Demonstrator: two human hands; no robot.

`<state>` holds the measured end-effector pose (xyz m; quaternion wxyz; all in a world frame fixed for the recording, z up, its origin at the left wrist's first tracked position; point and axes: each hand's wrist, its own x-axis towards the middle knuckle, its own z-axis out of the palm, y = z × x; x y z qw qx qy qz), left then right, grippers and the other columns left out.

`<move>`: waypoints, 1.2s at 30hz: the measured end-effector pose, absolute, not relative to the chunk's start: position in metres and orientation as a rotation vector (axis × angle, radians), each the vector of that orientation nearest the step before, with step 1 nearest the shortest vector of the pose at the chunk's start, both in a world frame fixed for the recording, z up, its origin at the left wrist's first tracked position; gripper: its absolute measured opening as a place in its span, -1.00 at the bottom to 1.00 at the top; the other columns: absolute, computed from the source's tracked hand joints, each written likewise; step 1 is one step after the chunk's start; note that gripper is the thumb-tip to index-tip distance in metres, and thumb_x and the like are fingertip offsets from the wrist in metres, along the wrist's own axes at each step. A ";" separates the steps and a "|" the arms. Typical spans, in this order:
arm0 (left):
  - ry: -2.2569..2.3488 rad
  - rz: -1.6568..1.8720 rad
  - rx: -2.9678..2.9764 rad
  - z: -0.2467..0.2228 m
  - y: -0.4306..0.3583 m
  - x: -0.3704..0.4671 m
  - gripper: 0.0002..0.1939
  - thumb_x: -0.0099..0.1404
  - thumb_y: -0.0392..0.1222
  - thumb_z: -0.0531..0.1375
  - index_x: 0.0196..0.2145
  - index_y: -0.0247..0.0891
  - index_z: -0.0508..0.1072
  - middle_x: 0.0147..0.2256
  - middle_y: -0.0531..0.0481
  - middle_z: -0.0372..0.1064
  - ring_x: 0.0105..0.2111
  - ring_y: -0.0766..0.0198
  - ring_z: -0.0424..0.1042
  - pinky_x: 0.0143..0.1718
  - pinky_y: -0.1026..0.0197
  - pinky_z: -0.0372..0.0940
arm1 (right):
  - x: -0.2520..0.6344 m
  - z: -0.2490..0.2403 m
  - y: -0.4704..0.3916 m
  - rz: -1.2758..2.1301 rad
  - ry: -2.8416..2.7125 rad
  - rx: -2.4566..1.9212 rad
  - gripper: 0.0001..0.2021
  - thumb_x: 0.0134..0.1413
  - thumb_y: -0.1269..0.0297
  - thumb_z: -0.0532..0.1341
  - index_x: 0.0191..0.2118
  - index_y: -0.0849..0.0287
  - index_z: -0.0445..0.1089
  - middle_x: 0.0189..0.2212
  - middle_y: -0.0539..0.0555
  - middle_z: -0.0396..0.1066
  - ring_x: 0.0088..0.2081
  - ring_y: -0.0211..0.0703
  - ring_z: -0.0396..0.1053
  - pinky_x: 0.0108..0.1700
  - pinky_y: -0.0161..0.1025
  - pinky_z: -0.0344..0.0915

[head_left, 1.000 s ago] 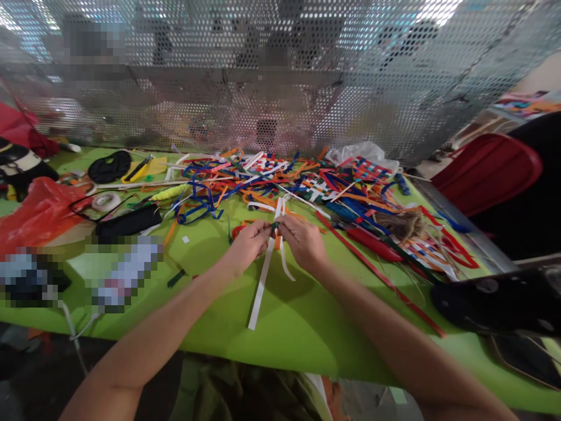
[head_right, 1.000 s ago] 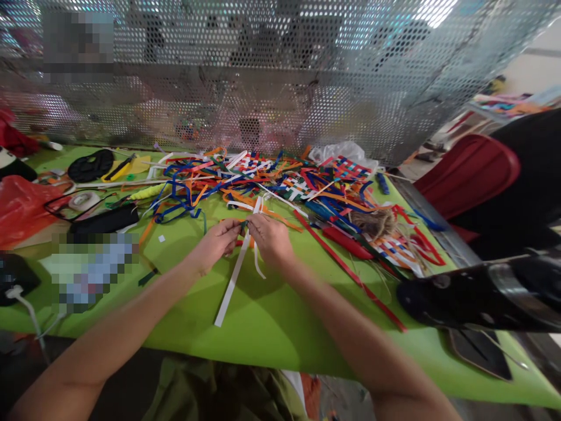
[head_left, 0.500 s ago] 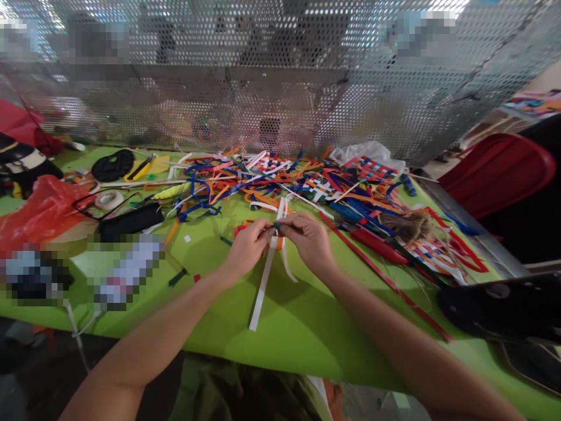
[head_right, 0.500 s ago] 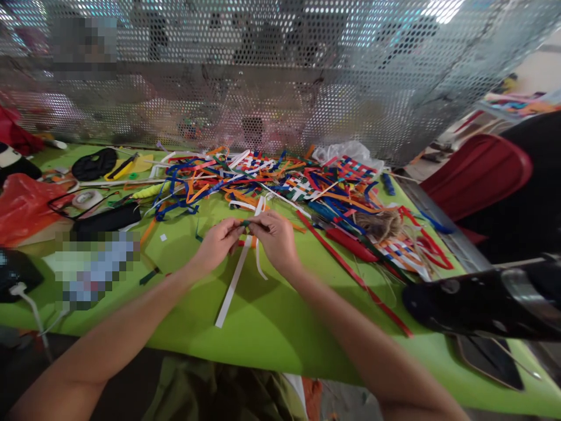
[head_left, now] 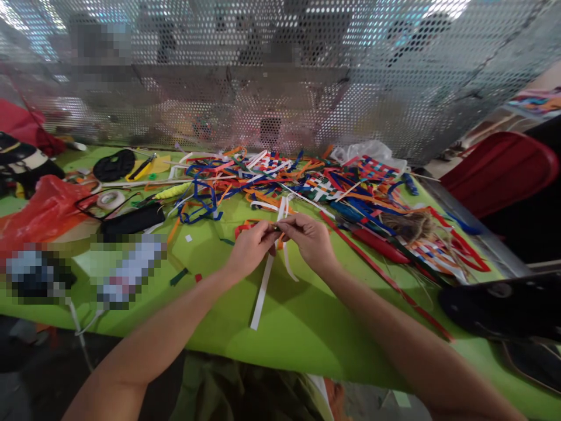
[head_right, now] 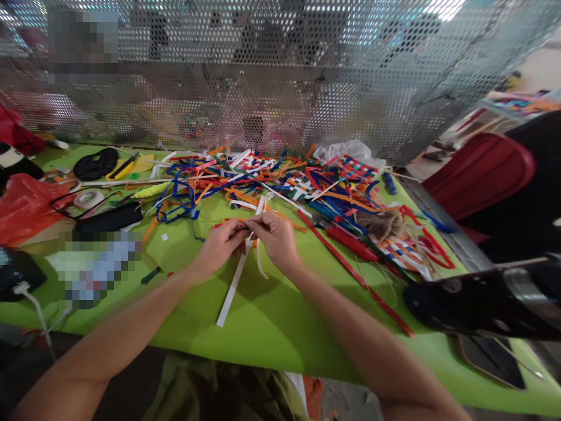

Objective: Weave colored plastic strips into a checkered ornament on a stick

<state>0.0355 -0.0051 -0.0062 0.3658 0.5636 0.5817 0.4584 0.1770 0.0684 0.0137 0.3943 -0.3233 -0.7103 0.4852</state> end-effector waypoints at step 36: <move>1.605 1.310 1.457 -0.004 -0.002 0.030 -0.89 0.31 -0.20 0.06 -0.34 -0.22 0.34 -0.58 0.14 0.22 -0.56 0.37 0.20 -0.47 0.31 0.06 | 0.176 0.009 0.076 1.315 -1.812 -0.775 -0.65 -0.08 -0.02 0.33 -0.34 0.18 0.38 -0.54 -0.05 0.30 -0.53 -0.31 0.16 -0.50 -0.32 0.14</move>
